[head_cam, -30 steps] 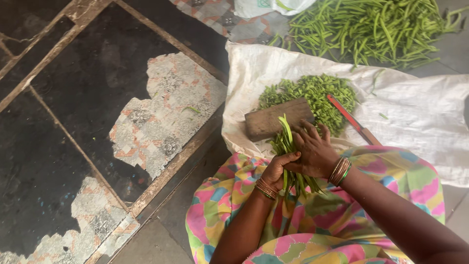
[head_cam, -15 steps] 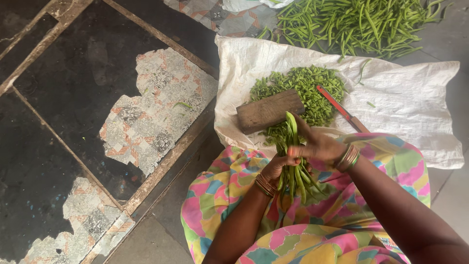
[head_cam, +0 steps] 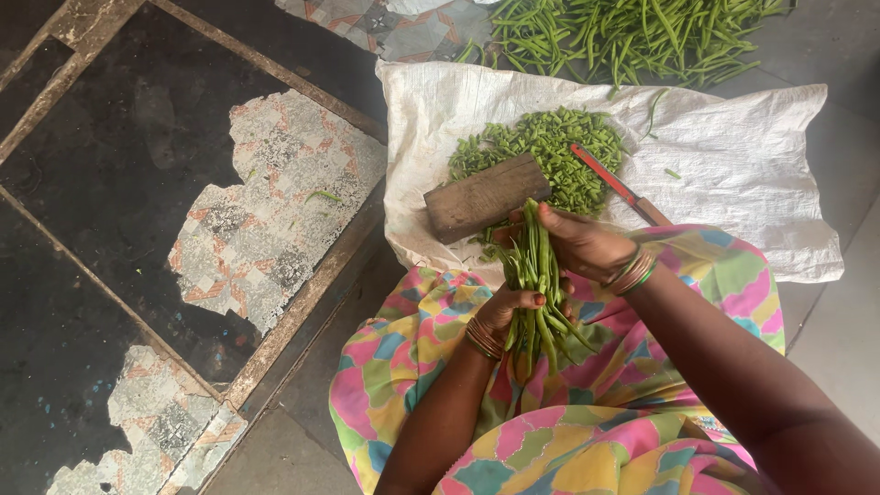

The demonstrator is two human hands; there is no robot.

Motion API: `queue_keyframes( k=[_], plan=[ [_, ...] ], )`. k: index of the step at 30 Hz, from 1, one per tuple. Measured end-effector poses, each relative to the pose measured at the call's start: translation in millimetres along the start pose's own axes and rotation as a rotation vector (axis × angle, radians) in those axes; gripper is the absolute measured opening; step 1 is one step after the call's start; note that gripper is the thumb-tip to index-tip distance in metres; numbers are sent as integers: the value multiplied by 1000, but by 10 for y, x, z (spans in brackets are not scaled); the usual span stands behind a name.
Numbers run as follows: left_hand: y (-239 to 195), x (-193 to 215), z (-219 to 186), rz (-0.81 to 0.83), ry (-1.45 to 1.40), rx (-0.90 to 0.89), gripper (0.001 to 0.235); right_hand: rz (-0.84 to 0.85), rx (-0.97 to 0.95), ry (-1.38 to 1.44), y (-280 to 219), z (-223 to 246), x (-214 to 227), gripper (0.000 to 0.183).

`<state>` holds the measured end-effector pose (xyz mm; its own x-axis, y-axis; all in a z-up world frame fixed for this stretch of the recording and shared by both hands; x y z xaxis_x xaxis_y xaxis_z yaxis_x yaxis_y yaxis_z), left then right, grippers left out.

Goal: The person sits on the floor and chops green beans into small pieces using a knife and a wooden block. They gather beans from a nearby pile, align them on the block, and chop them repeatedly, accumulating chopped pieces on a white sack.

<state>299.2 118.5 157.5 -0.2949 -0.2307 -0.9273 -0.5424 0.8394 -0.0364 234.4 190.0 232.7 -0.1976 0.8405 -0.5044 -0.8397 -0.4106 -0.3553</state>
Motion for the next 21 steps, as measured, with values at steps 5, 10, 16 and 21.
queue_keyframes(
  k=[5, 10, 16, 21],
  plan=[
    [6, -111, -37, 51, -27, 8, 59, 196, 79, 1, -116, 116, -169, 50],
    [12, -20, -3, 0, 30, 47, 63, -85, 189, 66, 109, 35, 159, 28],
    [14, -100, 2, 122, -11, 38, 62, -215, 284, 258, 220, 311, 456, 26],
    [36, -114, 0, 109, -91, 43, 57, -292, 289, 221, -138, 655, 730, 24]
  ],
)
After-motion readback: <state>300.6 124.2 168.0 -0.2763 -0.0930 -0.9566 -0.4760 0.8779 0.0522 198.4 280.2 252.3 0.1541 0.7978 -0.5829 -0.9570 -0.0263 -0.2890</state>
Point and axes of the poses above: each hand's wrist, its own y-axis towards the middle knuckle, its own x-axis out of the back of the hand, z = x × y, the point moved 9 cm from there along y, towards the middle knuckle, and after that the axes turned 2 degrees about -z, right-handed, at the moved point
